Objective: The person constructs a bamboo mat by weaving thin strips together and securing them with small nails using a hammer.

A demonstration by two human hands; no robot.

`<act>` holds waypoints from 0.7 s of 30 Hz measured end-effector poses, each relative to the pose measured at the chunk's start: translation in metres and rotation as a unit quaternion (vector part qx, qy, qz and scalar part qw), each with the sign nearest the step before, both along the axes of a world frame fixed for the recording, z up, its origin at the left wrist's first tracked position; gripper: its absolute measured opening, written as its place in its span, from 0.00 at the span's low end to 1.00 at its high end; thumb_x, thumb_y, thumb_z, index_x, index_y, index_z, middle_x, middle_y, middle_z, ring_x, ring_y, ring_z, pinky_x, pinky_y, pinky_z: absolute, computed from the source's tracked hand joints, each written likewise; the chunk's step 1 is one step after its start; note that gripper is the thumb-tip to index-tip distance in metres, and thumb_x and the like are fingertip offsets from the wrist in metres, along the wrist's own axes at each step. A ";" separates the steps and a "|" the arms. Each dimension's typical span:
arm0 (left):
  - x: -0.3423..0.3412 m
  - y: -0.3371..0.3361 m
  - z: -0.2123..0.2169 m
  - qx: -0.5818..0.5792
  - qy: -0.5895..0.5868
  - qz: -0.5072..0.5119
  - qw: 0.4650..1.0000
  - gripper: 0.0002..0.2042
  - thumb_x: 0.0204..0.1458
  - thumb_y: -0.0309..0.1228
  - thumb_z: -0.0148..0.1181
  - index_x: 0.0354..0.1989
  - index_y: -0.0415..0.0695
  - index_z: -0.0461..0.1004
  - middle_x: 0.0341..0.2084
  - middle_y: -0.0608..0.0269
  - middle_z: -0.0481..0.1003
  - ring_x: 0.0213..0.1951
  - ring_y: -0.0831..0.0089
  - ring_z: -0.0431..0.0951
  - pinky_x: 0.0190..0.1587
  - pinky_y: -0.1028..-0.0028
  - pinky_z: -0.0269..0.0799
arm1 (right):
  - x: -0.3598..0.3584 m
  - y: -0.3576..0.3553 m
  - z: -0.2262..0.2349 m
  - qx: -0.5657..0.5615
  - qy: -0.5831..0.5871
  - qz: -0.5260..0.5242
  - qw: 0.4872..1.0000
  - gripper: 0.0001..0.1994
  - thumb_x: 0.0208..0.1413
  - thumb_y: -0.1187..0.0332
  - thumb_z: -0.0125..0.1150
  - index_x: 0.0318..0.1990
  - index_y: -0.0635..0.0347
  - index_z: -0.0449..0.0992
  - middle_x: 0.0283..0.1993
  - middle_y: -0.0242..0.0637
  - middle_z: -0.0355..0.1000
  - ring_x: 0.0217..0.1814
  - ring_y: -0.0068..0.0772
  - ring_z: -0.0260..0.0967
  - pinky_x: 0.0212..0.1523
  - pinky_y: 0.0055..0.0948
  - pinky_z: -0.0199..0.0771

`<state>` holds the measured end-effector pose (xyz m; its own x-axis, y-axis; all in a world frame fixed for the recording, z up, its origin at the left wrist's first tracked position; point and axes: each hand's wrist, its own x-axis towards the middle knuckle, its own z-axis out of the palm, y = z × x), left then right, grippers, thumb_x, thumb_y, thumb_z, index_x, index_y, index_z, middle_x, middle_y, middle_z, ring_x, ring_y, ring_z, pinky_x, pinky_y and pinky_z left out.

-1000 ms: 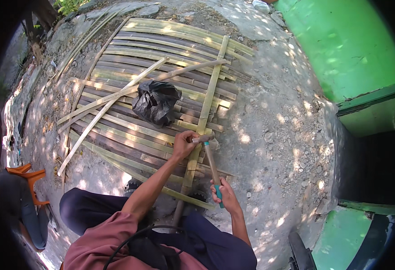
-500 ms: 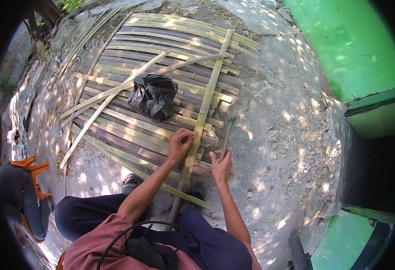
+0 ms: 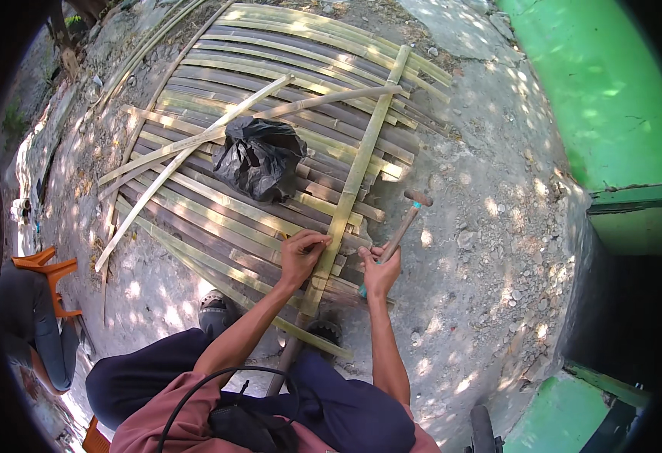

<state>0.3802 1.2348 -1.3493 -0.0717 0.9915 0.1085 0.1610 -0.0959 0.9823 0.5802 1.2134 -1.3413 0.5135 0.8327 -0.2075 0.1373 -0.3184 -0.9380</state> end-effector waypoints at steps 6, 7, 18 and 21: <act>0.006 0.010 0.002 -0.003 0.024 0.009 1.000 0.07 0.57 0.19 0.74 0.43 0.41 0.89 0.36 0.61 0.87 0.36 0.74 0.87 0.39 0.73 0.82 | 0.003 0.017 0.011 -0.035 -0.039 0.013 0.999 0.25 0.54 0.80 0.80 0.50 0.64 0.65 0.37 0.44 0.81 0.35 0.35 0.86 0.26 0.29 0.85; 0.009 0.013 0.005 -0.007 0.025 0.011 1.000 0.06 0.57 0.20 0.74 0.42 0.40 0.89 0.36 0.61 0.87 0.35 0.74 0.87 0.38 0.74 0.82 | 0.007 0.018 0.009 -0.037 -0.035 0.021 0.998 0.25 0.54 0.79 0.80 0.50 0.64 0.65 0.38 0.44 0.81 0.35 0.35 0.86 0.26 0.30 0.86; 0.009 0.036 0.002 -0.021 0.027 -0.030 0.999 0.05 0.53 0.24 0.78 0.34 0.39 0.86 0.26 0.64 0.82 0.28 0.77 0.79 0.33 0.74 0.74 | 0.024 -0.014 0.056 -0.052 -0.155 0.088 0.983 0.15 0.76 0.58 0.59 0.44 0.62 0.74 0.29 0.38 0.81 0.26 0.27 0.79 0.25 0.32 0.74; 0.010 0.038 -0.004 -0.009 0.009 -0.025 1.000 0.04 0.54 0.24 0.78 0.34 0.40 0.88 0.28 0.65 0.84 0.29 0.80 0.79 0.33 0.77 0.74 | -0.006 -0.031 0.099 -0.082 -0.063 0.153 0.983 0.14 0.78 0.59 0.55 0.49 0.62 0.77 0.23 0.35 0.76 0.23 0.29 0.74 0.26 0.35 0.71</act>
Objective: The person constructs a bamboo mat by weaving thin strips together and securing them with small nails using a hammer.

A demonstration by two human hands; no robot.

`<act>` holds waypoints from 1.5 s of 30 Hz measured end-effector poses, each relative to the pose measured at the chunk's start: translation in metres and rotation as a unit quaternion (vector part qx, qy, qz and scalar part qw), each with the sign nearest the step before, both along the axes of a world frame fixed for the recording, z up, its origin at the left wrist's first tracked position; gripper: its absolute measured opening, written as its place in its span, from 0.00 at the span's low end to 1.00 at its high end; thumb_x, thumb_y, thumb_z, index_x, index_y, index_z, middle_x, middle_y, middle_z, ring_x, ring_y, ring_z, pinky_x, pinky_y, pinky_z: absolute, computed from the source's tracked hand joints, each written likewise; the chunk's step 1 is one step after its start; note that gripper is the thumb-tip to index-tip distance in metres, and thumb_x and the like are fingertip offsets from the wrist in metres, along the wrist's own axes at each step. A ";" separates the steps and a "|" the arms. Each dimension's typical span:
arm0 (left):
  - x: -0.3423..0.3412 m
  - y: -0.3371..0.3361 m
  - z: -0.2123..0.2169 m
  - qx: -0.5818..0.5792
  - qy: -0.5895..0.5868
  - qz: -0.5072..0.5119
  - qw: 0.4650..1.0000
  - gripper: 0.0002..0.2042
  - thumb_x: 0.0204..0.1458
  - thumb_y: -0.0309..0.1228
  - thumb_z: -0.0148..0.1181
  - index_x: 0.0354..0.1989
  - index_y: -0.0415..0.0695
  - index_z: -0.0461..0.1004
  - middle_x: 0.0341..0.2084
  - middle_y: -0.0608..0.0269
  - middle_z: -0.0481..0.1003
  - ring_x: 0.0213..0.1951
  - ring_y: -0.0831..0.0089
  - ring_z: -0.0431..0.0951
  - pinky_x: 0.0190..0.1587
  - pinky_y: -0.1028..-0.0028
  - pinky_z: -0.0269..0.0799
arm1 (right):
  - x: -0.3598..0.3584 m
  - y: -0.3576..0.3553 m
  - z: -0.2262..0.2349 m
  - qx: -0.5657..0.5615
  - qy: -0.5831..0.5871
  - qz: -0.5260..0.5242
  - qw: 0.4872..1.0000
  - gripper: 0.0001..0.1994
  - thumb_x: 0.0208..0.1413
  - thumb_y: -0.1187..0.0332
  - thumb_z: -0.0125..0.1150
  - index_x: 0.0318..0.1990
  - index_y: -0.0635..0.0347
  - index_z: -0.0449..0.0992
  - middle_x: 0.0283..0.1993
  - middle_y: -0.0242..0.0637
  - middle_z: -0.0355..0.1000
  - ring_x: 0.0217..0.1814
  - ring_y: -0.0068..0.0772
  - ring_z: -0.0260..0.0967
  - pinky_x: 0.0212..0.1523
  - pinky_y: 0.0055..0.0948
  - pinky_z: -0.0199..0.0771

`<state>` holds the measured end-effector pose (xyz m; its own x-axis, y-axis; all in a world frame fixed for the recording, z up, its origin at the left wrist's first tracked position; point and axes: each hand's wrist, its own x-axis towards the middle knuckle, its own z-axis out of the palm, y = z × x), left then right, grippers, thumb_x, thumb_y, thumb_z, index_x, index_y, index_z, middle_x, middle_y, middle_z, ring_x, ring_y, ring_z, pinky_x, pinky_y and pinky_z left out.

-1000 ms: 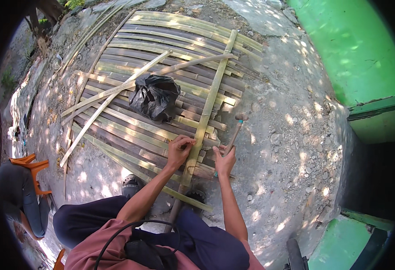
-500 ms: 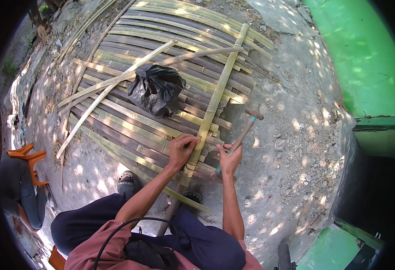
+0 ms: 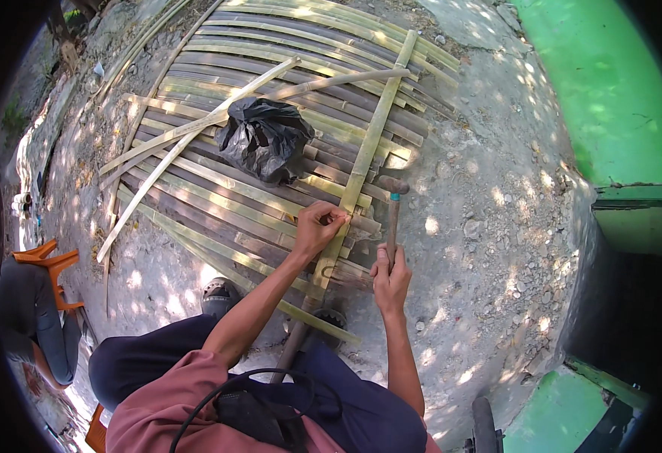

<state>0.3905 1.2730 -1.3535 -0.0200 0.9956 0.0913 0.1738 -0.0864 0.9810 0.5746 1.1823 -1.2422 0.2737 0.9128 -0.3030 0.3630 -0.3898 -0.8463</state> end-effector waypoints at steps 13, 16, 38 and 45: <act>0.000 0.004 -0.006 0.013 -0.047 -0.009 0.999 0.05 0.49 0.22 0.75 0.30 0.40 0.83 0.24 0.63 0.80 0.27 0.72 0.75 0.33 0.70 0.71 | -0.034 -0.046 -0.006 0.086 -0.159 0.125 0.975 0.21 0.77 0.65 0.51 0.72 0.62 0.66 0.45 0.64 0.81 0.46 0.68 0.82 0.46 0.55 0.77; 0.000 0.005 -0.008 0.017 -0.031 -0.004 0.999 0.04 0.48 0.18 0.74 0.30 0.39 0.83 0.23 0.64 0.79 0.27 0.75 0.76 0.32 0.72 0.71 | -0.040 -0.047 0.006 0.028 -0.157 0.125 0.979 0.21 0.78 0.65 0.51 0.72 0.62 0.65 0.44 0.64 0.81 0.46 0.68 0.82 0.45 0.54 0.77; 0.002 0.002 -0.022 0.026 -0.012 0.004 1.000 0.06 0.49 0.18 0.74 0.34 0.38 0.85 0.25 0.65 0.78 0.28 0.78 0.77 0.32 0.75 0.72 | -0.049 -0.054 -0.004 0.063 -0.200 0.145 0.967 0.18 0.77 0.68 0.50 0.69 0.63 0.66 0.45 0.67 0.80 0.47 0.74 0.79 0.44 0.60 0.76; 0.004 0.003 -0.013 0.007 -0.078 0.003 0.997 0.06 0.50 0.18 0.74 0.35 0.38 0.87 0.29 0.64 0.84 0.30 0.77 0.80 0.33 0.75 0.75 | -0.047 -0.061 -0.005 0.011 -0.106 0.066 0.992 0.17 0.78 0.67 0.48 0.67 0.65 0.70 0.33 0.51 0.77 0.31 0.48 0.79 0.34 0.44 0.75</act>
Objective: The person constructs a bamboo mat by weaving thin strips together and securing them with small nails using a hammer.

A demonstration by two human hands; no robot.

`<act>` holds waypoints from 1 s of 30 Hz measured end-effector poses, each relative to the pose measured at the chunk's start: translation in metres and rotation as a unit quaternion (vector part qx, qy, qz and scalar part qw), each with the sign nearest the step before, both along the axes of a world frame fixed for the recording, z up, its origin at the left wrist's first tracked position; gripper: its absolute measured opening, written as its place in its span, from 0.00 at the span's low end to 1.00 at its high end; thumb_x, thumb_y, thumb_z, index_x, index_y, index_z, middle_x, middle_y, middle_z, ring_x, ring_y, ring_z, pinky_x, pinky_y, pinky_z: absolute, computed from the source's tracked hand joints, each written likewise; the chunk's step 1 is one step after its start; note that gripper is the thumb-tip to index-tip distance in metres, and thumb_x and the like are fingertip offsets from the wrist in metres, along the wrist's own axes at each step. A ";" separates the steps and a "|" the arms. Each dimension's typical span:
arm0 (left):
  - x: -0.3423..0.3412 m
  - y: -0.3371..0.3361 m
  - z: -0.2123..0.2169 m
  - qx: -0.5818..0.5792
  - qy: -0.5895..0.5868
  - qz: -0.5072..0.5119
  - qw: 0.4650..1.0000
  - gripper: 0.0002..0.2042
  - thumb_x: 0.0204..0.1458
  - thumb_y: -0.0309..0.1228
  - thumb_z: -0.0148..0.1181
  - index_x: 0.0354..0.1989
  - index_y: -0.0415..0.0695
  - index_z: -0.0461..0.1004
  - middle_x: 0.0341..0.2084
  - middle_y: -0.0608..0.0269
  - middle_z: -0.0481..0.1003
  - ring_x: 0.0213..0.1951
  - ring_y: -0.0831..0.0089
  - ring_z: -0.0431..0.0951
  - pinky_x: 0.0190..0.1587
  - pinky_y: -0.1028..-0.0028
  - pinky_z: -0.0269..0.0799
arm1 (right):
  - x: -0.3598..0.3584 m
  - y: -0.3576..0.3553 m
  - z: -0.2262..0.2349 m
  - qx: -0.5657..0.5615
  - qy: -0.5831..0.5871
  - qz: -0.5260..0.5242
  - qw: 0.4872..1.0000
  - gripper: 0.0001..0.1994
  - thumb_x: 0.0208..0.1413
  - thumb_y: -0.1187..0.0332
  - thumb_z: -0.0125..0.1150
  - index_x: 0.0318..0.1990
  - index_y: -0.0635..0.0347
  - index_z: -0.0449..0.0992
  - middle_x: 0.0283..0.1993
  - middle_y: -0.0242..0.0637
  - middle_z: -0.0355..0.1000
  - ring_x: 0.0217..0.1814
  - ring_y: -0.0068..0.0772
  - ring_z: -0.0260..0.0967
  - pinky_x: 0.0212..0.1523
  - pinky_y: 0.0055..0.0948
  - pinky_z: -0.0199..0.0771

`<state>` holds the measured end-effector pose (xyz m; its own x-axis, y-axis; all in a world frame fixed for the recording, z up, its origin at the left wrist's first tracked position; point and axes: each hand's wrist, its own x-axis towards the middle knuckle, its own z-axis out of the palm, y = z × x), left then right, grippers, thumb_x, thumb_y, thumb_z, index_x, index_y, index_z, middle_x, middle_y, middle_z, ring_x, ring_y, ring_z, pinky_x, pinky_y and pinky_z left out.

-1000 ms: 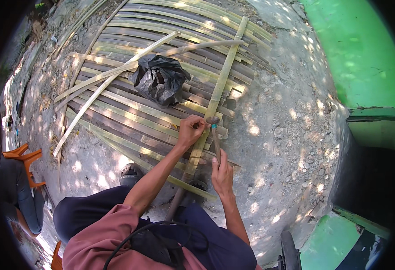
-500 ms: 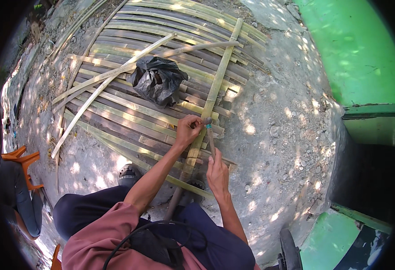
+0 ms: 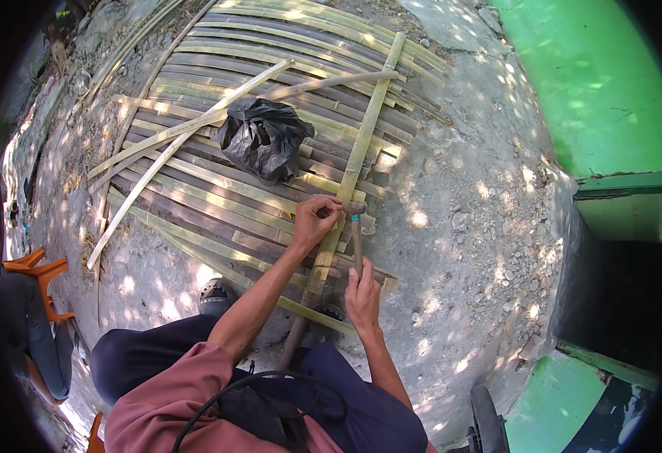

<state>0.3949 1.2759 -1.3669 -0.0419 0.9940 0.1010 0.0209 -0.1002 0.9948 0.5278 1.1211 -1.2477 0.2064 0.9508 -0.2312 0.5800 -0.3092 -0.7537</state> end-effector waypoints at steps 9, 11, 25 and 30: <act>-0.006 0.002 0.001 0.068 0.041 -0.022 0.997 0.14 0.57 0.16 0.68 0.49 0.43 0.90 0.34 0.63 0.89 0.33 0.73 0.81 0.37 0.72 0.77 | 0.007 0.006 -0.005 -0.006 0.082 -0.073 0.994 0.17 0.79 0.65 0.48 0.66 0.64 0.71 0.25 0.33 0.67 0.21 0.23 0.65 0.25 0.32 0.67; -0.003 -0.001 0.009 0.063 0.066 -0.043 0.995 0.15 0.59 0.17 0.66 0.51 0.44 0.89 0.35 0.62 0.89 0.33 0.71 0.81 0.38 0.71 0.77 | 0.010 0.004 -0.006 -0.008 0.079 -0.069 0.994 0.17 0.79 0.65 0.48 0.66 0.65 0.71 0.25 0.34 0.68 0.21 0.24 0.66 0.25 0.32 0.67; -0.006 0.001 0.014 -0.024 -0.006 -0.040 0.999 0.06 0.59 0.21 0.72 0.43 0.43 0.89 0.33 0.66 0.84 0.32 0.79 0.78 0.33 0.75 0.69 | 0.008 0.003 -0.007 0.001 0.080 -0.053 0.995 0.19 0.77 0.64 0.49 0.66 0.67 0.72 0.23 0.36 0.69 0.20 0.28 0.68 0.25 0.35 0.67; -0.011 0.005 0.010 0.006 0.016 -0.059 0.998 0.05 0.58 0.21 0.72 0.41 0.42 0.89 0.33 0.64 0.84 0.33 0.76 0.79 0.35 0.73 0.70 | 0.006 0.004 -0.005 -0.003 0.090 -0.054 0.995 0.19 0.77 0.65 0.49 0.66 0.68 0.72 0.24 0.38 0.71 0.21 0.28 0.69 0.25 0.35 0.68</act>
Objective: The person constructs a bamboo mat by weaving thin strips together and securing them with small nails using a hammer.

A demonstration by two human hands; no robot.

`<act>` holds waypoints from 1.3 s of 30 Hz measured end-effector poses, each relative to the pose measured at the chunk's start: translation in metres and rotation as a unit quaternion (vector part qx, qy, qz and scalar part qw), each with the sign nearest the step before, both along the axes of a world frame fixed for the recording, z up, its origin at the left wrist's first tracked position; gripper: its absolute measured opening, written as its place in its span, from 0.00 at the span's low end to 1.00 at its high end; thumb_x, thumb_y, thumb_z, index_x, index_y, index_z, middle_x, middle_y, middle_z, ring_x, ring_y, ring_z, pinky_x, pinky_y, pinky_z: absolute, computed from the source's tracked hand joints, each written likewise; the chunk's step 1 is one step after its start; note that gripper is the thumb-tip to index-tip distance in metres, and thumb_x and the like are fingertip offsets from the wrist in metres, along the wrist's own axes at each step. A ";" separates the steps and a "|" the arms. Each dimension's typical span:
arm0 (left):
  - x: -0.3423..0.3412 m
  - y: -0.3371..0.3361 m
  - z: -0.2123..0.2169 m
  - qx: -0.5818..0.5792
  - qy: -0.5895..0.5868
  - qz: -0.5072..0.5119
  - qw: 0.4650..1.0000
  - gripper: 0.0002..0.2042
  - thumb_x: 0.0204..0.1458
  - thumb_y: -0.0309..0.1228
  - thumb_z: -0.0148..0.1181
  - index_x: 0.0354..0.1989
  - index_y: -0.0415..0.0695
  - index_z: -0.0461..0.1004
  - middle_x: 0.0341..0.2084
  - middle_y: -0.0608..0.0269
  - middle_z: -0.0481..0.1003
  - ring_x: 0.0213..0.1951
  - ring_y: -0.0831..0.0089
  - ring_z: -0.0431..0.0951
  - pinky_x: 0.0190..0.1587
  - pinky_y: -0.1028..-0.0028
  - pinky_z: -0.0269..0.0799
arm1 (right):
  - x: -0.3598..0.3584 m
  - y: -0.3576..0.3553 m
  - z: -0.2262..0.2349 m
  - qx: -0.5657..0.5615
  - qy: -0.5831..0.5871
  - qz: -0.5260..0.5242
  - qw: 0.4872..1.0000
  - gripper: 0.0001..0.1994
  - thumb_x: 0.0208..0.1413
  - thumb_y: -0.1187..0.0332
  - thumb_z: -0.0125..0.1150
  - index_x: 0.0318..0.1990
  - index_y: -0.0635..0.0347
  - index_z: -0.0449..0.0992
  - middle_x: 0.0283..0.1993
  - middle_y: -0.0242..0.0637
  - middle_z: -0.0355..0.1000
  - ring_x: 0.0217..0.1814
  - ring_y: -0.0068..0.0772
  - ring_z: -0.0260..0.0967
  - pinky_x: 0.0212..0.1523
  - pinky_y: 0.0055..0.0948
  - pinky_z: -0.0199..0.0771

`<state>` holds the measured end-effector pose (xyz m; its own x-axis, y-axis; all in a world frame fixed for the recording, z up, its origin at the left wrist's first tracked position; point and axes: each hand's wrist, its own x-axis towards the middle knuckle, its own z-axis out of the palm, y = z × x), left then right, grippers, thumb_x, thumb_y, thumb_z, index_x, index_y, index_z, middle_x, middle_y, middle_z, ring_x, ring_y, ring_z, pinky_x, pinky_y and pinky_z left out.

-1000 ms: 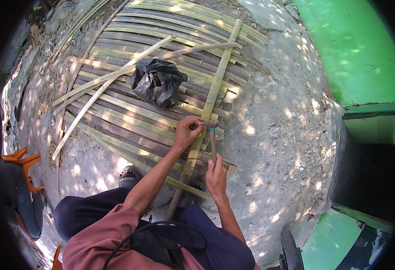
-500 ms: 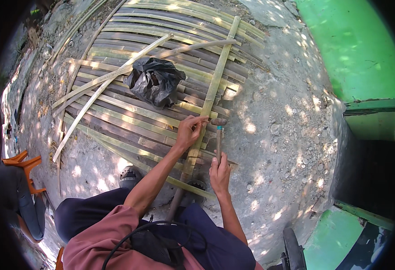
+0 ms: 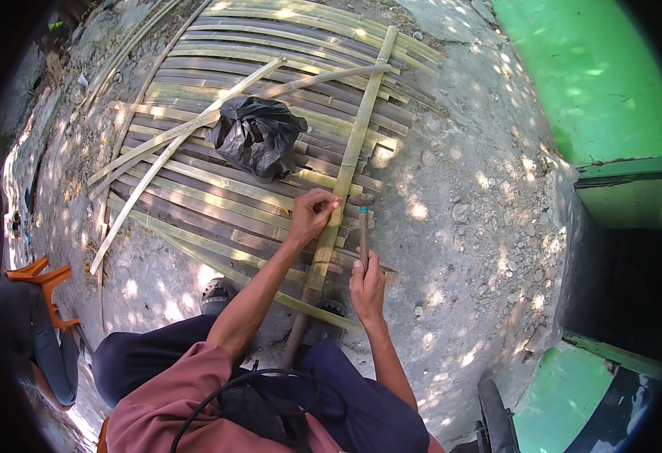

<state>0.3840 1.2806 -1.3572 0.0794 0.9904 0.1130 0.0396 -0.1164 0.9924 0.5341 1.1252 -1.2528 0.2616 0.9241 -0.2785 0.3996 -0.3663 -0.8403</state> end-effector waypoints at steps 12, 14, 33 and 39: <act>0.003 -0.003 -0.014 0.117 0.073 -0.001 0.990 0.03 0.59 0.20 0.70 0.39 0.38 0.84 0.35 0.58 0.81 0.37 0.63 0.82 0.39 0.67 0.76 | -0.001 0.003 -0.007 0.066 -0.145 0.101 0.982 0.19 0.77 0.69 0.47 0.69 0.68 0.63 0.51 0.70 0.78 0.51 0.75 0.78 0.48 0.58 0.77; 0.004 -0.004 -0.012 0.106 0.054 0.003 0.993 0.02 0.59 0.19 0.69 0.38 0.37 0.82 0.34 0.58 0.80 0.35 0.64 0.81 0.38 0.67 0.76 | -0.004 0.005 -0.003 0.072 -0.160 0.105 0.979 0.20 0.77 0.69 0.47 0.71 0.68 0.62 0.52 0.71 0.78 0.54 0.77 0.77 0.50 0.60 0.76; 0.008 -0.006 -0.009 0.062 0.040 0.005 0.997 0.04 0.58 0.16 0.63 0.39 0.35 0.78 0.35 0.54 0.75 0.30 0.57 0.77 0.36 0.64 0.73 | -0.015 0.007 0.008 0.062 -0.155 0.091 0.982 0.20 0.79 0.68 0.47 0.71 0.69 0.62 0.52 0.71 0.78 0.52 0.75 0.78 0.49 0.58 0.77; 0.010 -0.004 -0.006 0.061 0.049 0.001 0.997 0.05 0.56 0.16 0.64 0.39 0.36 0.78 0.34 0.56 0.74 0.30 0.59 0.76 0.36 0.64 0.72 | -0.009 0.003 -0.007 0.070 -0.190 0.110 0.973 0.21 0.79 0.68 0.47 0.72 0.69 0.62 0.52 0.71 0.78 0.52 0.75 0.79 0.49 0.56 0.78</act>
<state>0.3936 1.2765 -1.3630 0.0949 0.9697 0.2252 0.1350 -0.2366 0.9622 0.5247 1.1286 -1.2595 0.1126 0.9913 -0.0676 0.7463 -0.1293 -0.6529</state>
